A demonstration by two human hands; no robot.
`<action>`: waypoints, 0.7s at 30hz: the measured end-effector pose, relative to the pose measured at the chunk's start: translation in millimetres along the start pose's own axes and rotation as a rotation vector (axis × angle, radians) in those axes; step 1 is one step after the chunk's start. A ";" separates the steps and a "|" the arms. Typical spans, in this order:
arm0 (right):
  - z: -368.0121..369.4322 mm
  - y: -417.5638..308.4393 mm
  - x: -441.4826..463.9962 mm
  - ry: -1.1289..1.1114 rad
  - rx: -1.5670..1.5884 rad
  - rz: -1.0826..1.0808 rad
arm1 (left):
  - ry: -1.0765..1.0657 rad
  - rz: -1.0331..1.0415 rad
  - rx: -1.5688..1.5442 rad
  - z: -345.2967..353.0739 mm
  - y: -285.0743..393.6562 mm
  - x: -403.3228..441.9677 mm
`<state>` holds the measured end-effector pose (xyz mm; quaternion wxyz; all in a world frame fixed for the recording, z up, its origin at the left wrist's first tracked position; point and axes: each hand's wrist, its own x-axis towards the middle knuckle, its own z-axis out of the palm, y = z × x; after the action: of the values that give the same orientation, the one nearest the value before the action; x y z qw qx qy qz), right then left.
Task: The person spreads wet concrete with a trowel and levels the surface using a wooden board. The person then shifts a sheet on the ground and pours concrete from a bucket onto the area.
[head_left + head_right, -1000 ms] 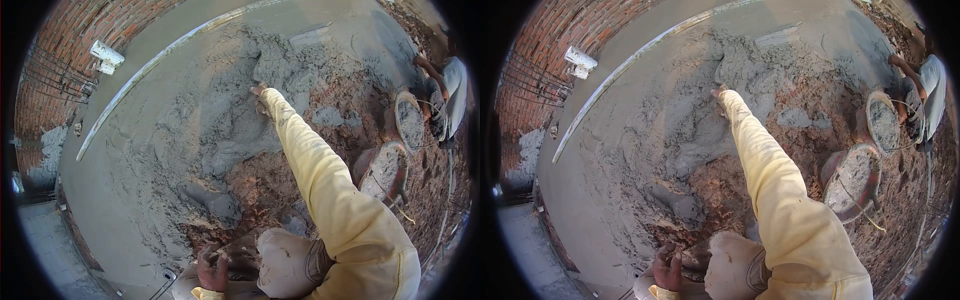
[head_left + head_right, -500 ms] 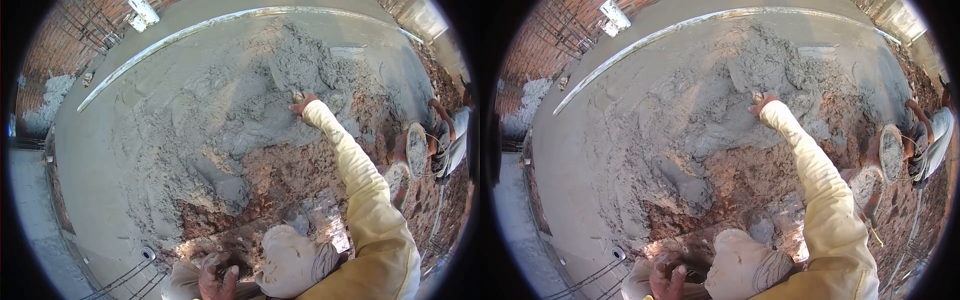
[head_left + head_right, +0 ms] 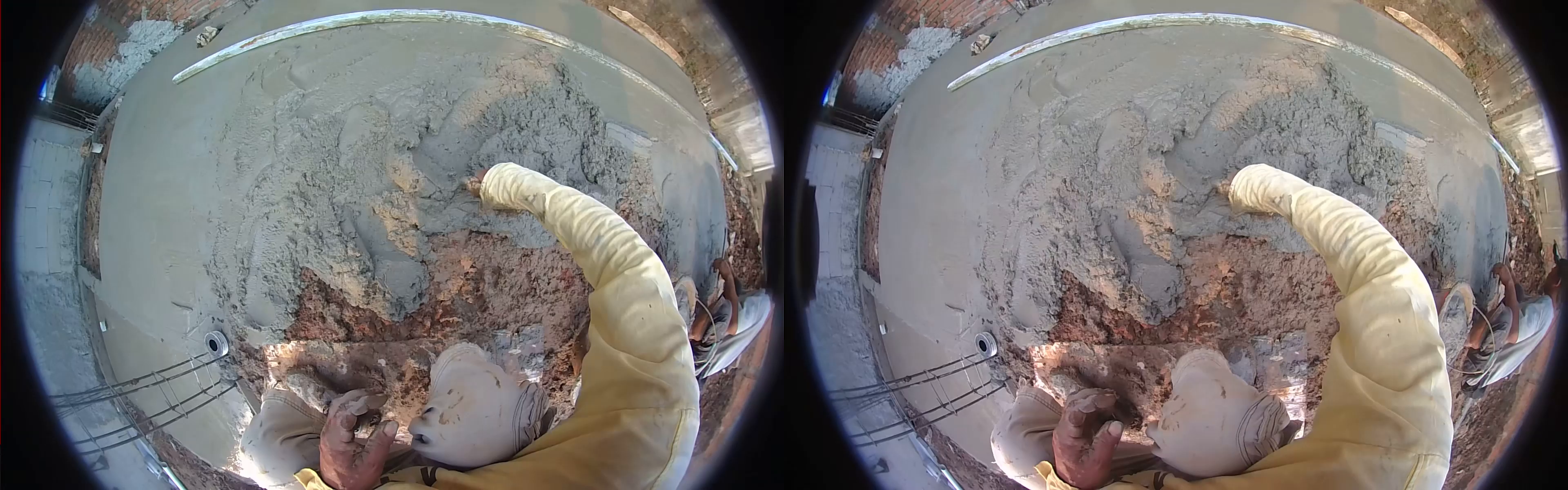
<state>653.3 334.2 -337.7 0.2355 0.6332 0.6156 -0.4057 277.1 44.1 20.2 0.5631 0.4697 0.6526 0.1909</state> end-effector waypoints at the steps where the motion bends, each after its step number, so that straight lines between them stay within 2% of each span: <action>1: 7.8 -11.1 -10.9 -0.021 -0.099 -0.073 | -0.008 0.078 -0.045 2.1 -8.1 1.0; 2: 10.6 -29.7 -31.7 -0.036 -0.197 -0.148 | -0.018 0.155 -0.085 3.2 -14.6 0.5; 3: 5.0 -65.5 -67.3 -0.091 -0.422 -0.247 | -0.013 0.172 -0.047 3.2 -17.9 0.1; 5: 38.3 -82.9 -86.5 0.005 -0.401 -0.311 | 0.000 0.210 0.028 2.9 -20.3 -0.3; 7: 44.4 -111.2 -137.1 -0.061 -0.286 -0.195 | 0.024 0.216 0.080 1.0 -14.6 -1.6; 9: 50.5 -87.3 -132.2 0.048 -0.121 -0.061 | 0.073 0.251 0.108 -0.3 -16.4 -5.3; 10: 37.2 -77.1 -128.1 0.104 -0.094 0.037 | 0.086 0.269 0.054 -1.6 -18.5 -8.0; 13: -31.3 -45.0 -134.8 0.205 -0.090 0.156 | 0.071 0.146 0.266 -5.2 -15.3 -21.5; 14: -46.7 -20.1 -101.6 0.382 0.053 0.141 | 0.061 0.074 0.140 -5.1 -6.9 -23.1; 15: -89.2 -33.8 -118.0 0.307 0.132 0.236 | 0.060 0.080 0.158 -4.9 -7.2 -22.6; 16: -123.0 -22.5 -90.4 0.146 0.201 0.260 | 0.062 0.085 0.179 -5.1 -7.3 -22.8; 18: -152.2 -25.6 -57.3 -0.029 -0.082 0.213 | 0.101 0.079 0.192 -5.6 -12.5 -25.0; 20: -145.8 -39.5 -14.7 0.184 -0.203 0.165 | 0.166 0.054 0.164 -3.6 -25.7 -26.4; 21: -136.0 -48.9 21.9 0.159 -0.312 0.133 | 0.147 0.063 0.160 -6.7 -28.3 -25.3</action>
<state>634.3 462.0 -269.3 0.3081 0.6583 0.6444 -0.2376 257.8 11.2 14.2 0.4683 0.5181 0.6902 0.1896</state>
